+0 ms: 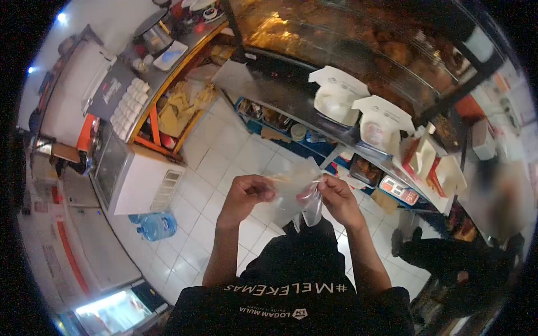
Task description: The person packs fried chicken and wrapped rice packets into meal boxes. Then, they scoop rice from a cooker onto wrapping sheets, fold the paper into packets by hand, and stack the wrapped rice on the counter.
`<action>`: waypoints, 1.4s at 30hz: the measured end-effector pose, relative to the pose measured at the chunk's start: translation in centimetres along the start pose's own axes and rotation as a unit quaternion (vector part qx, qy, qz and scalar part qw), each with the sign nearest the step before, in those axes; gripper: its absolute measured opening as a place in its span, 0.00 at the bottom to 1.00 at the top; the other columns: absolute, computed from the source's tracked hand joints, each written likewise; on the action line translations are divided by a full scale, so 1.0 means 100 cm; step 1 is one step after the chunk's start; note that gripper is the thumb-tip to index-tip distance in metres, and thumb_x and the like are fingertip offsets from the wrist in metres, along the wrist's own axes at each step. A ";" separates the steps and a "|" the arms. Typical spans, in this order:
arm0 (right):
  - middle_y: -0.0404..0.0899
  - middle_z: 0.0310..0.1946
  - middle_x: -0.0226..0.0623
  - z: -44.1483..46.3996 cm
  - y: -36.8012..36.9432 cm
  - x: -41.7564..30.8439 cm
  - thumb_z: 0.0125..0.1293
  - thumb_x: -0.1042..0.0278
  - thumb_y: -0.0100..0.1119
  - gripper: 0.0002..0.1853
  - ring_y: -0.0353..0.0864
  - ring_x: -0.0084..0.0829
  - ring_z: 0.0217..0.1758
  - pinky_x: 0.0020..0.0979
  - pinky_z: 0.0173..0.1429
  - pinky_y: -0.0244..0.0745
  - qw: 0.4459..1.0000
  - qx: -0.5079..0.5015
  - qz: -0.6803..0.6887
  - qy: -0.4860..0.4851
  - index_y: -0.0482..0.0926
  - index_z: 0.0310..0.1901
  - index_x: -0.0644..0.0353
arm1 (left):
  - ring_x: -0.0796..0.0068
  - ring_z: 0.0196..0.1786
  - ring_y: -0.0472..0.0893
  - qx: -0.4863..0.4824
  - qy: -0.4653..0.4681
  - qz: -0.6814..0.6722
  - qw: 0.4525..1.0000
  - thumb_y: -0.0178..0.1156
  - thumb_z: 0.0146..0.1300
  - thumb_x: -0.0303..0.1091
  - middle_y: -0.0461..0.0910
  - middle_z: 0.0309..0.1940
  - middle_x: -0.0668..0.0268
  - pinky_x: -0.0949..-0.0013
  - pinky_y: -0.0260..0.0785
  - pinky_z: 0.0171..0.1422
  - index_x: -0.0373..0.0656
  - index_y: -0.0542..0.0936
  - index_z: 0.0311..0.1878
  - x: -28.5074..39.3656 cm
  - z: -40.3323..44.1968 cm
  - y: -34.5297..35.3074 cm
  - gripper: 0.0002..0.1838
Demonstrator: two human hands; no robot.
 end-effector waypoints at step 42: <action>0.84 0.40 0.54 -0.026 -0.169 -0.145 0.63 0.80 0.60 0.08 0.85 0.55 0.46 0.44 0.51 0.78 0.826 0.222 -0.492 -0.163 0.83 0.43 0.66 | 0.65 0.34 0.84 0.012 0.227 0.442 0.868 0.66 0.64 0.25 0.80 0.36 0.59 0.65 0.76 0.35 0.37 0.80 0.42 -0.024 0.189 0.262 0.06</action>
Point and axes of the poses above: each hand's wrist, its own z-axis towards the middle knuckle, its own y-axis out of the palm, x = y × z, the point moved 4 cm from there along z, towards the middle knuckle
